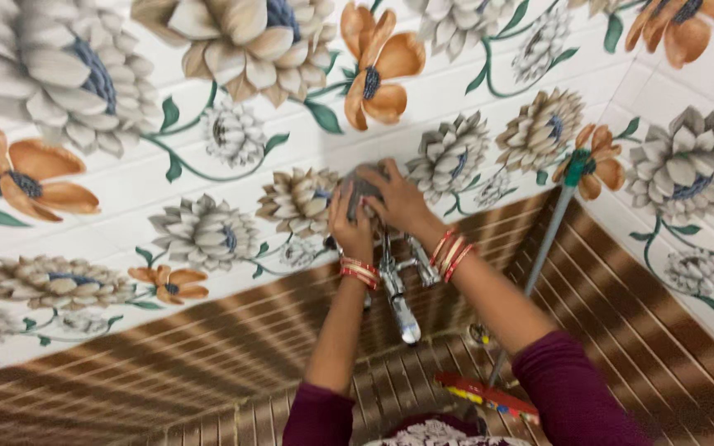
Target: The person wipes a metal wall-mounted faucet assembly with a small cloth using both hands.
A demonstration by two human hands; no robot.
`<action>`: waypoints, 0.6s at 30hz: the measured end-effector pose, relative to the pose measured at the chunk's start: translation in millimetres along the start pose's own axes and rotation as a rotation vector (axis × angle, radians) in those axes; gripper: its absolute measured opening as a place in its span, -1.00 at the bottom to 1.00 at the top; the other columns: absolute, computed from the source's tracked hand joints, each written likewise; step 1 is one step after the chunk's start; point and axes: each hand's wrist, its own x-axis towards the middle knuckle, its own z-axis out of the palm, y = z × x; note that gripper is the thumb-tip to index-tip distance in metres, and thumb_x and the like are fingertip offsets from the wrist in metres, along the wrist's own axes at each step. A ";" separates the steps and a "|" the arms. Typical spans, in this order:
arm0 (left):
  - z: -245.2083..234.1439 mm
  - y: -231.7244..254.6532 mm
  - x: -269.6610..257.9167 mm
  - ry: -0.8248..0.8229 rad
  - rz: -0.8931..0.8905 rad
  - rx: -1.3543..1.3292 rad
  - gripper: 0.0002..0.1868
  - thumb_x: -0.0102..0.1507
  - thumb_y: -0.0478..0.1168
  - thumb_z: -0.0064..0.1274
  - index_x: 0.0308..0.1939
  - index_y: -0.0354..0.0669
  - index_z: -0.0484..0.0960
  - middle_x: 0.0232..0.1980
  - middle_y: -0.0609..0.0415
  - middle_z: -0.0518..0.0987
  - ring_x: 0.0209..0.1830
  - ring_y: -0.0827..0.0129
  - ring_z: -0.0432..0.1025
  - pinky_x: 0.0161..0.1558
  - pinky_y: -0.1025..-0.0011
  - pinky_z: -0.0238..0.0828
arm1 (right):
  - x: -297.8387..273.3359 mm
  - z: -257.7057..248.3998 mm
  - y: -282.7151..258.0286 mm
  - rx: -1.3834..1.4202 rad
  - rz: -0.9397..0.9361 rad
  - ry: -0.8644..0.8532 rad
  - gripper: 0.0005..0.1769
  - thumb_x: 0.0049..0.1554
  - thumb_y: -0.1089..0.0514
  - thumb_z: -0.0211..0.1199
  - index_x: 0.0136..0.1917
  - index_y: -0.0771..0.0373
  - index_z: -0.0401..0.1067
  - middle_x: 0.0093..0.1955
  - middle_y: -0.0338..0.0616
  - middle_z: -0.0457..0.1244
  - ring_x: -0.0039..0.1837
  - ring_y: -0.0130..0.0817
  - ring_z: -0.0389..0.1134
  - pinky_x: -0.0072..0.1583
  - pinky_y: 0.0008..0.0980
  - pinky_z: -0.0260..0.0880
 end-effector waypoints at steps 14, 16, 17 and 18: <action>2.3 48.6 31.1 -0.414 0.406 0.286 -0.54 0.08 -0.55 0.07 0.05 -0.20 0.69 0.22 -0.18 0.57 0.23 -0.09 0.44 0.30 0.12 0.41 | -47.7 104.1 83.0 0.927 0.414 0.349 -0.63 0.22 0.28 0.17 0.30 0.24 0.29 0.04 -0.17 0.26 -0.05 -0.36 0.29 -0.06 -0.33 0.35; -11.0 44.1 18.6 -0.315 0.329 0.180 -0.55 0.12 -0.55 0.07 0.07 -0.18 0.69 0.21 -0.17 0.60 0.23 -0.09 0.46 0.30 0.12 0.42 | -46.9 85.5 68.3 0.831 0.223 0.300 -0.62 0.28 0.30 0.18 0.36 0.24 0.29 0.13 -0.11 0.32 0.09 -0.29 0.37 0.10 -0.28 0.41; -15.1 41.3 9.0 -0.259 0.249 0.151 -0.54 0.12 -0.56 0.08 0.07 -0.18 0.69 0.22 -0.20 0.59 0.24 -0.10 0.47 0.28 0.13 0.43 | -49.7 76.7 61.5 0.780 0.132 0.275 -0.61 0.31 0.30 0.19 0.39 0.23 0.29 0.17 -0.07 0.35 0.16 -0.25 0.41 0.18 -0.26 0.43; -18.3 38.4 -0.3 -0.203 0.169 0.121 -0.53 0.12 -0.56 0.08 0.08 -0.18 0.69 0.23 -0.23 0.57 0.24 -0.11 0.47 0.27 0.14 0.43 | -52.9 68.7 55.8 0.663 0.082 0.263 -0.55 0.23 0.34 0.21 0.37 0.23 0.31 0.16 -0.01 0.33 0.18 -0.18 0.39 0.20 -0.22 0.41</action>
